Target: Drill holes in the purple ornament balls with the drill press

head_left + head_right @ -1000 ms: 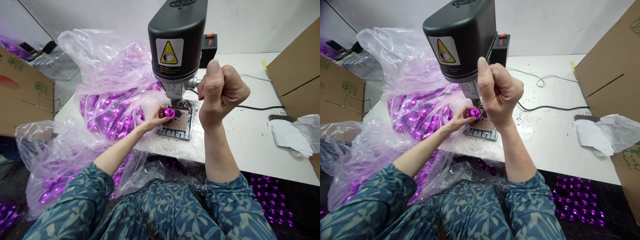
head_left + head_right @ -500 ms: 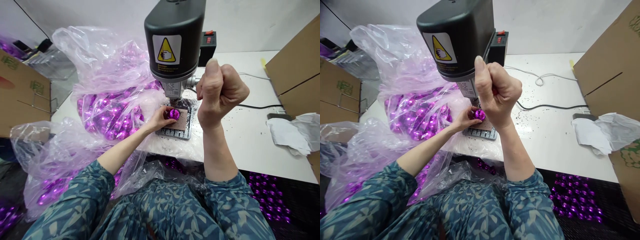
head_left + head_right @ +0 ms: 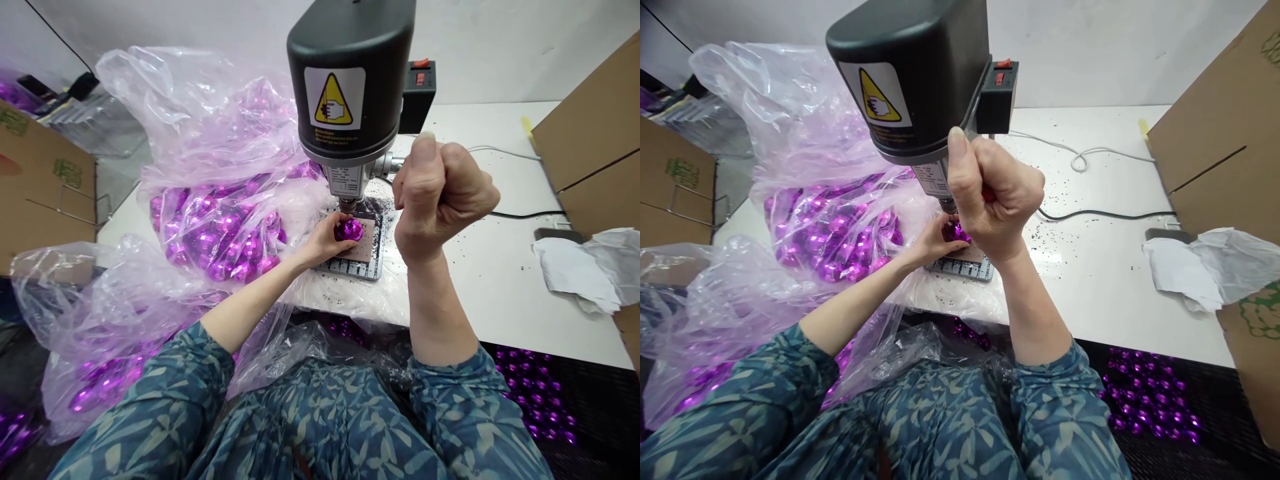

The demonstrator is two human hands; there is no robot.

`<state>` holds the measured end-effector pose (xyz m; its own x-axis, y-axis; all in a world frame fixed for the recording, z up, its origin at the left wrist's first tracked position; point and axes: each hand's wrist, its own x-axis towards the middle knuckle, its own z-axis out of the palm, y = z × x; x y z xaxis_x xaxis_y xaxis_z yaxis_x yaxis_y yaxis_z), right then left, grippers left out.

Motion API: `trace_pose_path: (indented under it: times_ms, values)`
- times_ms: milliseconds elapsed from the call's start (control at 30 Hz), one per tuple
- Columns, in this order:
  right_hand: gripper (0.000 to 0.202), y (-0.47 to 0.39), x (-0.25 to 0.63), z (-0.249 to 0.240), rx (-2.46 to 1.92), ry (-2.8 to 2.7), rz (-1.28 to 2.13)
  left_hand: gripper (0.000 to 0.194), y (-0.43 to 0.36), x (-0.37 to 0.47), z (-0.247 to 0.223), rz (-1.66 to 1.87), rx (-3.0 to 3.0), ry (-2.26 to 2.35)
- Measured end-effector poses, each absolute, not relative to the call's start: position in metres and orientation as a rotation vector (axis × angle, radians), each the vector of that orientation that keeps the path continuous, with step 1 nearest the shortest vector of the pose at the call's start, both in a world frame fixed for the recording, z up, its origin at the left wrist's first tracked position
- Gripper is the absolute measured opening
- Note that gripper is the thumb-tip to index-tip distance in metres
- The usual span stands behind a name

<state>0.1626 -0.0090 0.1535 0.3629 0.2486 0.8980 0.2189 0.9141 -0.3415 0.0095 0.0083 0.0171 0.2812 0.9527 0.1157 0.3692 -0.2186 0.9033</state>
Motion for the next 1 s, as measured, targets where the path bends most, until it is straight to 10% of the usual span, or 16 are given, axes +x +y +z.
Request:
trace_pose_path:
  times_ms: [1000]
  values:
    - [0.067,-0.010,0.157,0.175,-0.560,-1.179,0.060,0.056,-0.001,0.014,0.017,0.959,1.634,1.291]
